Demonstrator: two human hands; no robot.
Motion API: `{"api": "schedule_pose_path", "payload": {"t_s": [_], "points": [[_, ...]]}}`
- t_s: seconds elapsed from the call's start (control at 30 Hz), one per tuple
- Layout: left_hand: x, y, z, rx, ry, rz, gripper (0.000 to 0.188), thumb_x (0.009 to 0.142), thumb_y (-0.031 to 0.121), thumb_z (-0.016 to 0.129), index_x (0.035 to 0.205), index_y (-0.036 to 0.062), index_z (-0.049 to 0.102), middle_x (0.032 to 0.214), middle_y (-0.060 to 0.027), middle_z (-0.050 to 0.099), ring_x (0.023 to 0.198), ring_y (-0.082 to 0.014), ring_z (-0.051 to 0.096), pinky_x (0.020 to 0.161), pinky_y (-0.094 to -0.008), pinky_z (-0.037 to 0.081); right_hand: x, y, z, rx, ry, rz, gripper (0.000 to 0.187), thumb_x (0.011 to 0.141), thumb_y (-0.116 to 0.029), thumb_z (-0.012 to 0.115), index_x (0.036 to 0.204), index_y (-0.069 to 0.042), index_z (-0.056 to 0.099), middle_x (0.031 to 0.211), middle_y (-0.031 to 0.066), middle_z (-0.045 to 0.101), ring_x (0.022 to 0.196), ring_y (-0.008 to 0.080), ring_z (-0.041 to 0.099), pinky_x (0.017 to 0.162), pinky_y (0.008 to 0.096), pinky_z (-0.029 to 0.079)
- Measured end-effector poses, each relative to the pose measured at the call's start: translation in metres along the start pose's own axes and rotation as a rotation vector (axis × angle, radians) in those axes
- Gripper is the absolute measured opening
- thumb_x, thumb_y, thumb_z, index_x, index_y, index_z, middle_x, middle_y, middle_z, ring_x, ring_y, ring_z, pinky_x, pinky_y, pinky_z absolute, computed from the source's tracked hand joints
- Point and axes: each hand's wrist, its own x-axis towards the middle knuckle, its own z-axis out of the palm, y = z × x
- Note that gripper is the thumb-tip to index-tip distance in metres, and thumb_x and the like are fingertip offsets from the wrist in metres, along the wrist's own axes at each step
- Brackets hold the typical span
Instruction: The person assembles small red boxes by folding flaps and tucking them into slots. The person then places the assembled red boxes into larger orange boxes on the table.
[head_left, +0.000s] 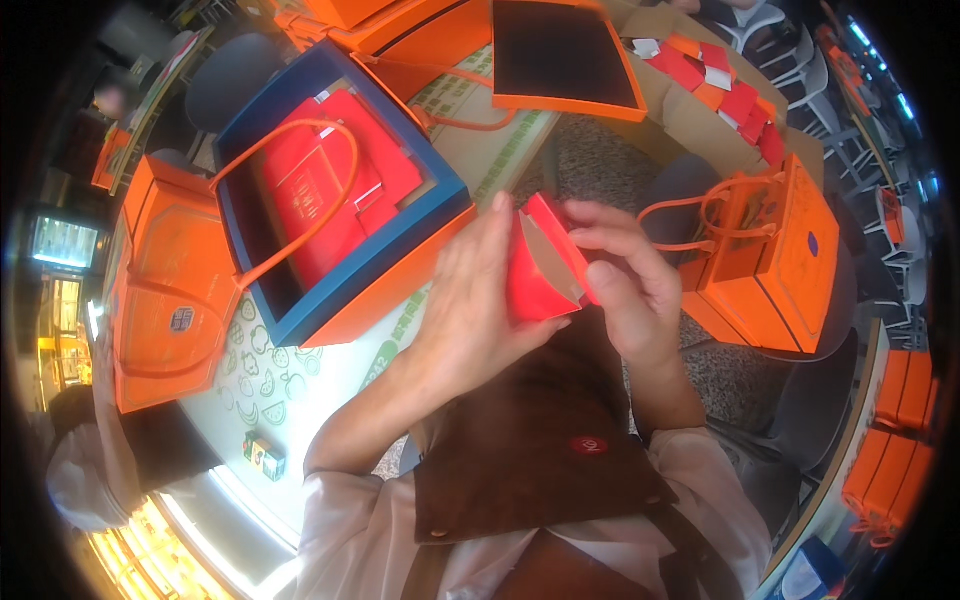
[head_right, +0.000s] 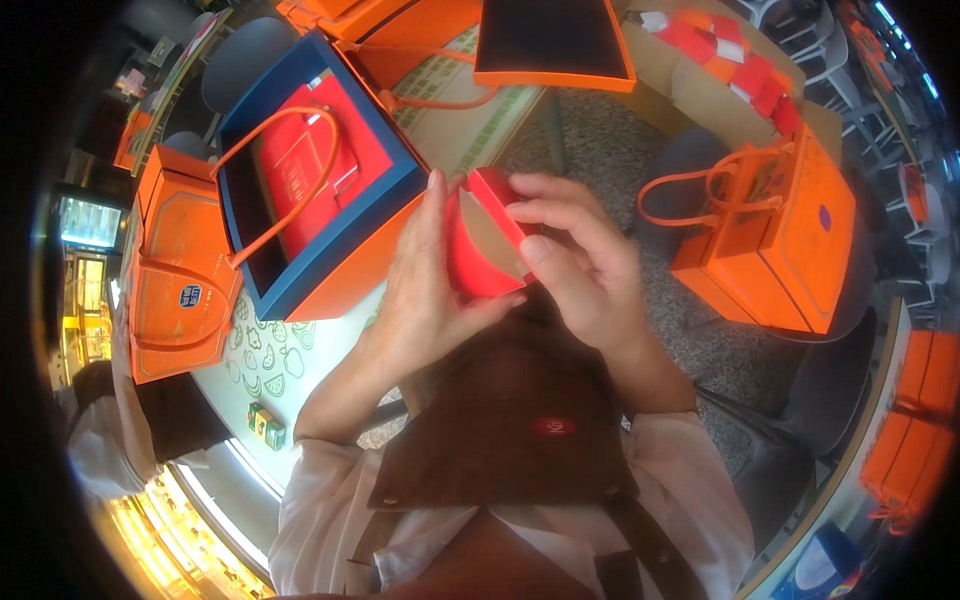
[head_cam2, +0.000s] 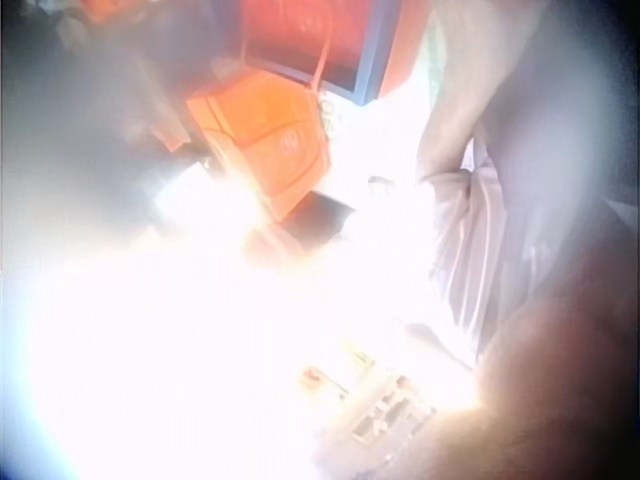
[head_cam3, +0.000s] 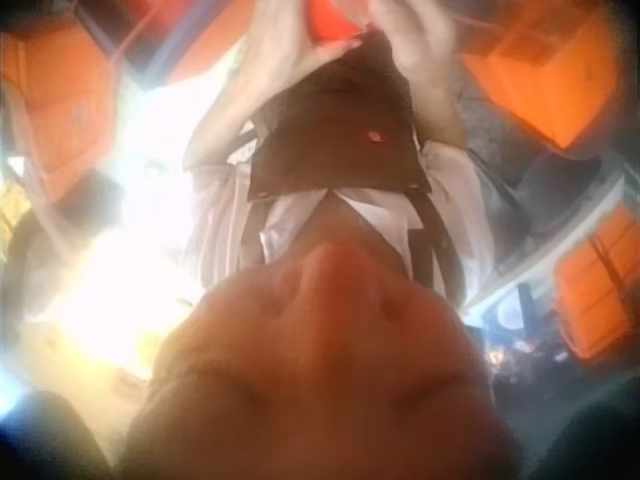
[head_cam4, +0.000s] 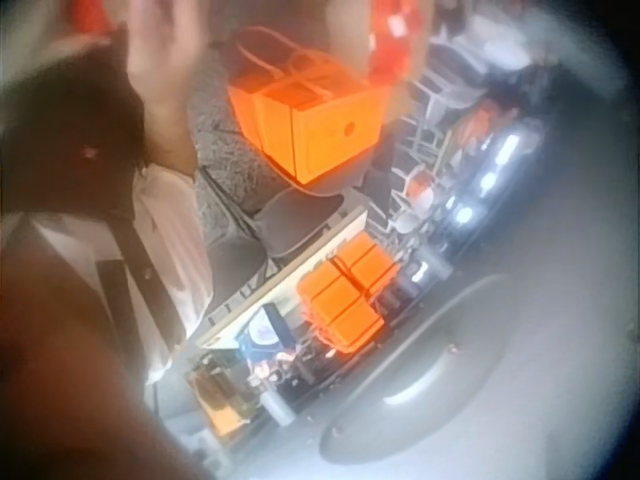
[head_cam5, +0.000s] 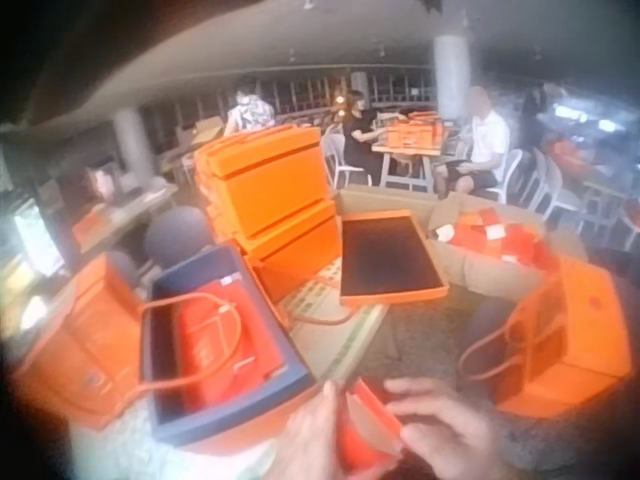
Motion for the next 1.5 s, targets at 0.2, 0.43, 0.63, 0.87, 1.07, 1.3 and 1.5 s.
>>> {"api": "schedule_pose_path", "payload": {"t_s": [0.2,0.43,0.63,0.87,1.07,1.3,1.5], "points": [[0.001,-0.002,0.002,0.003,0.022,0.0,0.13,0.065,0.021,0.095,0.16,-0.004,0.009,0.147,-0.0297,0.046,0.132,-0.0461,0.05,0.109,-0.0498,0.044,-0.002,0.005,0.009,-0.075,0.0,-0.065,0.026,0.096,0.001,0.06,0.122,0.006,0.063,0.141,0.0182,0.05,0.13,0.0233,0.053,0.108,0.0345,0.045],[0.0,-0.008,0.008,-0.041,0.054,-0.003,0.125,0.067,0.019,0.094,0.159,-0.0041,0.012,0.145,-0.0297,0.046,0.129,-0.0472,0.05,0.107,-0.0513,0.043,-0.003,0.009,0.011,-0.036,0.011,-0.099,0.03,0.095,0.001,0.061,0.125,0.007,0.06,0.14,0.0189,0.052,0.131,0.0249,0.052,0.11,0.0356,0.043],[0.001,-0.011,0.006,-0.045,0.028,-0.003,0.128,0.066,0.02,0.094,0.16,-0.003,0.011,0.147,-0.0298,0.044,0.133,-0.0458,0.048,0.109,-0.0496,0.043,-0.001,0.009,0.007,-0.092,0.011,-0.113,0.027,0.095,0.0,0.061,0.121,0.006,0.063,0.133,0.0199,0.058,0.128,0.0277,0.055,0.108,0.0374,0.044],[0.003,-0.012,0.004,-0.138,-0.031,-0.09,0.127,0.067,0.019,0.094,0.161,-0.0006,0.01,0.149,-0.029,0.044,0.135,-0.0443,0.049,0.11,-0.0468,0.044,0.003,0.005,-0.006,-0.366,-0.093,-0.208,0.036,0.088,-0.005,0.069,0.122,0.004,0.066,0.133,0.0207,0.06,0.122,0.0321,0.061,0.102,0.0388,0.049],[-0.001,-0.014,-0.006,-0.225,-0.154,-0.136,0.123,0.068,0.019,0.092,0.16,0.0002,0.013,0.146,-0.0294,0.044,0.134,-0.0455,0.048,0.109,-0.0471,0.044,0.01,-0.019,-0.021,-0.524,-0.318,-0.136,0.05,0.085,-0.01,0.074,0.132,-0.001,0.062,0.135,0.02,0.06,0.124,0.0347,0.061,0.101,0.0382,0.05],[-0.018,-0.007,-0.011,-0.225,-0.317,-0.266,0.124,0.067,0.024,0.093,0.162,0.0062,0.015,0.157,-0.0247,0.039,0.141,-0.042,0.044,0.114,-0.045,0.042,-0.005,-0.017,-0.027,-0.625,-0.44,-0.036,0.051,0.085,-0.011,0.074,0.133,-0.002,0.061,0.136,0.0193,0.06,0.122,0.0354,0.062,0.098,0.0391,0.052],[-0.025,-0.006,-0.008,-0.218,-0.359,-0.306,0.124,0.066,0.026,0.094,0.162,0.0052,0.017,0.16,-0.0247,0.034,0.145,-0.0416,0.039,0.117,-0.0445,0.039,-0.018,-0.001,-0.018,-0.551,-0.353,-0.063,0.049,0.084,-0.01,0.073,0.131,0.0,0.062,0.137,0.0203,0.06,0.121,0.0357,0.063,0.099,0.0395,0.052]]}}
